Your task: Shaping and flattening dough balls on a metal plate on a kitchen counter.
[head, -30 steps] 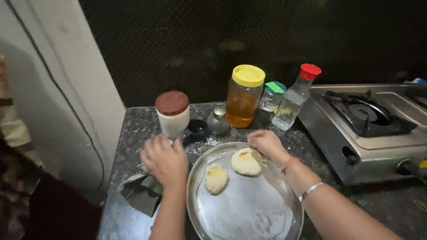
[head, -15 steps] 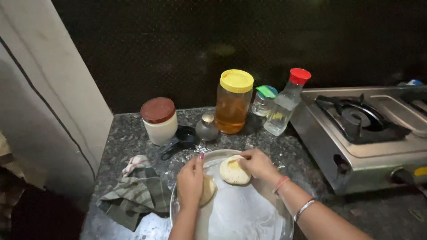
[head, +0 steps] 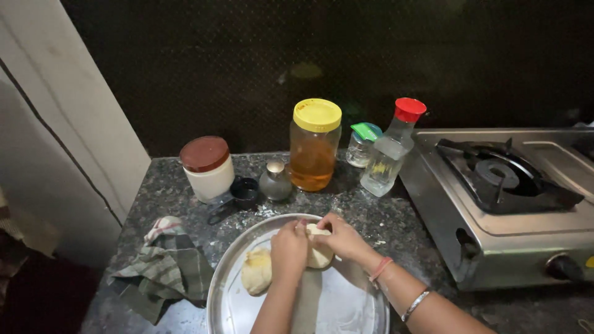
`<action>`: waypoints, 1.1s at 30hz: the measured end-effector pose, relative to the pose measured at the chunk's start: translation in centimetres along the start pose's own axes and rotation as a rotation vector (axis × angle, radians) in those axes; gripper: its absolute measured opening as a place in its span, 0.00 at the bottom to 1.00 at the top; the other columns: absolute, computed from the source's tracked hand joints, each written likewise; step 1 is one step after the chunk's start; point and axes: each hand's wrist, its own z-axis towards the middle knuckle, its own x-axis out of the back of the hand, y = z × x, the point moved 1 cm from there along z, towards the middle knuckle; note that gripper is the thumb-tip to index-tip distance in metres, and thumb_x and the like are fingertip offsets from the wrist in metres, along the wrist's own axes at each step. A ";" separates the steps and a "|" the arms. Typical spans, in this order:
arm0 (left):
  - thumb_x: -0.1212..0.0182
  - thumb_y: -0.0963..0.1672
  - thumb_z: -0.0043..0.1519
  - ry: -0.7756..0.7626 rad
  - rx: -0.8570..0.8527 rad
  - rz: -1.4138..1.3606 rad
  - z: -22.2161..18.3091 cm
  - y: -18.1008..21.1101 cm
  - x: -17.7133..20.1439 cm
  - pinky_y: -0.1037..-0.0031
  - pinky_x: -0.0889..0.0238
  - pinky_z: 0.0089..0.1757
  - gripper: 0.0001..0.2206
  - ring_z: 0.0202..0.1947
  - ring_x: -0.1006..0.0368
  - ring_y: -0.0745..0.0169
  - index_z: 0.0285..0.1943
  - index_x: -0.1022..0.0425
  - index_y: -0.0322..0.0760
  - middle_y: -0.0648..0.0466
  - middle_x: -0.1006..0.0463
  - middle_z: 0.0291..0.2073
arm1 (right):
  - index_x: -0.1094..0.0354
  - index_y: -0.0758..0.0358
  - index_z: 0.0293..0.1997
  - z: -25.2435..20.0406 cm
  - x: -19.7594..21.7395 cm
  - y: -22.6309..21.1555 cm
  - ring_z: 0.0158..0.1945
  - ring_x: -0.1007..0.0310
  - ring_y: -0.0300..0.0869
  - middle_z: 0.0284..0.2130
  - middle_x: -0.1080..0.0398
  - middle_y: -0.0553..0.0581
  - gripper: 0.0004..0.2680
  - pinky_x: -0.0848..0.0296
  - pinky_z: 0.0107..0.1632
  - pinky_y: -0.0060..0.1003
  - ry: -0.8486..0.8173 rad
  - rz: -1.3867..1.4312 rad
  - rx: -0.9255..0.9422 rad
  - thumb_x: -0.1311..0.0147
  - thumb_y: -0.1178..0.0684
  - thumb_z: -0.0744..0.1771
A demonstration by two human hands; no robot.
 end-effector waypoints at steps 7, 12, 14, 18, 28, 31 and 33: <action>0.48 0.53 0.69 -0.040 0.323 -0.218 5.3 -8.3 -6.4 0.61 0.34 0.42 0.22 0.35 0.23 0.46 0.40 0.17 0.31 0.42 0.17 0.33 | 0.26 0.54 0.48 0.5 0.1 1.2 0.54 0.30 0.53 0.44 0.27 0.60 0.16 0.30 0.58 0.45 -0.028 0.148 -0.017 0.36 0.40 0.62; 0.43 0.50 0.65 -0.072 0.330 -0.791 5.4 -9.0 -9.2 0.73 0.38 0.34 0.18 0.28 0.31 0.65 0.36 0.18 0.29 0.54 0.20 0.28 | 0.23 0.52 0.45 0.8 1.3 0.7 0.55 0.31 0.51 0.44 0.28 0.62 0.14 0.32 0.59 0.44 -0.014 -0.126 0.071 0.31 0.42 0.60; 0.44 0.51 0.66 -0.080 0.341 -0.788 4.3 -7.7 -8.4 0.71 0.39 0.33 0.20 0.28 0.32 0.63 0.36 0.20 0.28 0.52 0.22 0.27 | 0.26 0.52 0.45 -0.8 2.2 -1.3 0.52 0.28 0.51 0.43 0.27 0.62 0.15 0.30 0.56 0.44 -0.054 -0.088 0.055 0.31 0.44 0.59; 0.43 0.53 0.64 -0.068 0.416 -0.694 2.5 -4.0 -6.1 0.70 0.34 0.39 0.20 0.34 0.25 0.61 0.40 0.18 0.30 0.51 0.17 0.33 | 0.33 0.55 0.44 -2.0 2.3 -2.7 0.43 0.20 0.51 0.36 0.22 0.61 0.15 0.25 0.47 0.44 -0.055 -0.003 0.065 0.33 0.50 0.58; 0.43 0.51 0.62 -0.027 0.327 -0.585 3.6 -8.4 -10.2 0.68 0.31 0.45 0.20 0.40 0.21 0.57 0.50 0.18 0.31 0.47 0.14 0.38 | 0.28 0.51 0.48 1.2 0.4 0.1 0.47 0.22 0.57 0.40 0.21 0.63 0.12 0.27 0.50 0.48 0.059 -0.187 0.106 0.44 0.59 0.62; 0.47 0.53 0.67 -0.065 0.367 -0.909 2.9 -7.7 -10.0 0.68 0.33 0.45 0.26 0.41 0.28 0.57 0.50 0.18 0.21 0.44 0.17 0.42 | 0.28 0.55 0.54 0.0 0.8 -0.7 0.50 0.21 0.55 0.44 0.21 0.62 0.16 0.24 0.52 0.45 -0.169 0.072 0.049 0.43 0.60 0.61; 0.50 0.54 0.66 -0.013 0.388 -1.055 2.1 -7.2 -9.9 0.75 0.36 0.51 0.27 0.50 0.25 0.60 0.56 0.21 0.24 0.47 0.17 0.49 | 0.35 0.63 0.63 -4.1 1.8 -4.8 0.58 0.28 0.60 0.54 0.29 0.65 0.23 0.29 0.53 0.52 -0.133 -0.058 0.184 0.39 0.56 0.60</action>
